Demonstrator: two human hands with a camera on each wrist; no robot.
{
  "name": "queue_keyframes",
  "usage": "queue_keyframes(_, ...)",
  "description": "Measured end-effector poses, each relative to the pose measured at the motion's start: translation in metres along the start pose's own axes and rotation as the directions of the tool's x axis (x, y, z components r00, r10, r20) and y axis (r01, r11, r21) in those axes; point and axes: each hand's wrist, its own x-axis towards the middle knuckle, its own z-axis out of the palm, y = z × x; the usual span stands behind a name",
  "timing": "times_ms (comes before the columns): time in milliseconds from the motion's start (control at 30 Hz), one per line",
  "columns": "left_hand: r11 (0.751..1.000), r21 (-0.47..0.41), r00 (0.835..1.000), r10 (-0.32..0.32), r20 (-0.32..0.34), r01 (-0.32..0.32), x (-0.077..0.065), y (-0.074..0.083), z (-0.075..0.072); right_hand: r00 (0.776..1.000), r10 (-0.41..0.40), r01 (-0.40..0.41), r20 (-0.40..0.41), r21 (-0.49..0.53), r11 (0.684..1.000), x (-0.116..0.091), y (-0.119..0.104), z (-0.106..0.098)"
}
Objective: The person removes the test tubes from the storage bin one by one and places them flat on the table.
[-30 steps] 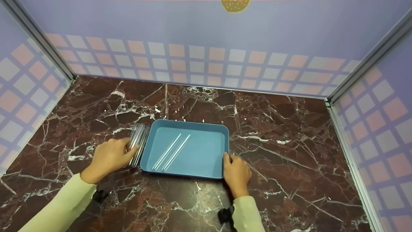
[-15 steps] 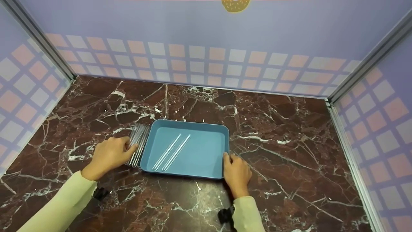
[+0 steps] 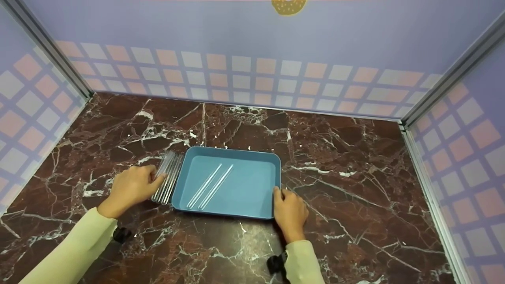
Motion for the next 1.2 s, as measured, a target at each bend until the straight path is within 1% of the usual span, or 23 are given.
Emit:
queue_keyframes(167, 1.000, -0.016, 1.000, -0.009, -0.016, 0.008, 0.001, -0.004, 0.000, 1.000, 0.004, -0.004, -0.013, 0.002, 1.000, 0.000, 0.000, 0.001)
queue_keyframes(433, 0.999, -0.022, 0.999, -0.041, 0.009, 0.041, 0.004, -0.010, -0.001, 1.000, 0.007, -0.007, -0.005, 0.014, 1.000, 0.000, 0.000, 0.000)
queue_keyframes(933, 0.997, -0.017, 0.997, -0.069, 0.022, 0.070, 0.006, -0.019, 0.002, 1.000, 0.007, -0.007, 0.002, 0.012, 1.000, 0.000, 0.000, 0.001)
queue_keyframes(1200, 0.997, -0.029, 0.997, -0.078, 0.010, 0.078, 0.007, -0.023, 0.004, 1.000, 0.003, -0.003, 0.006, 0.014, 1.000, 0.000, 0.000, 0.000)
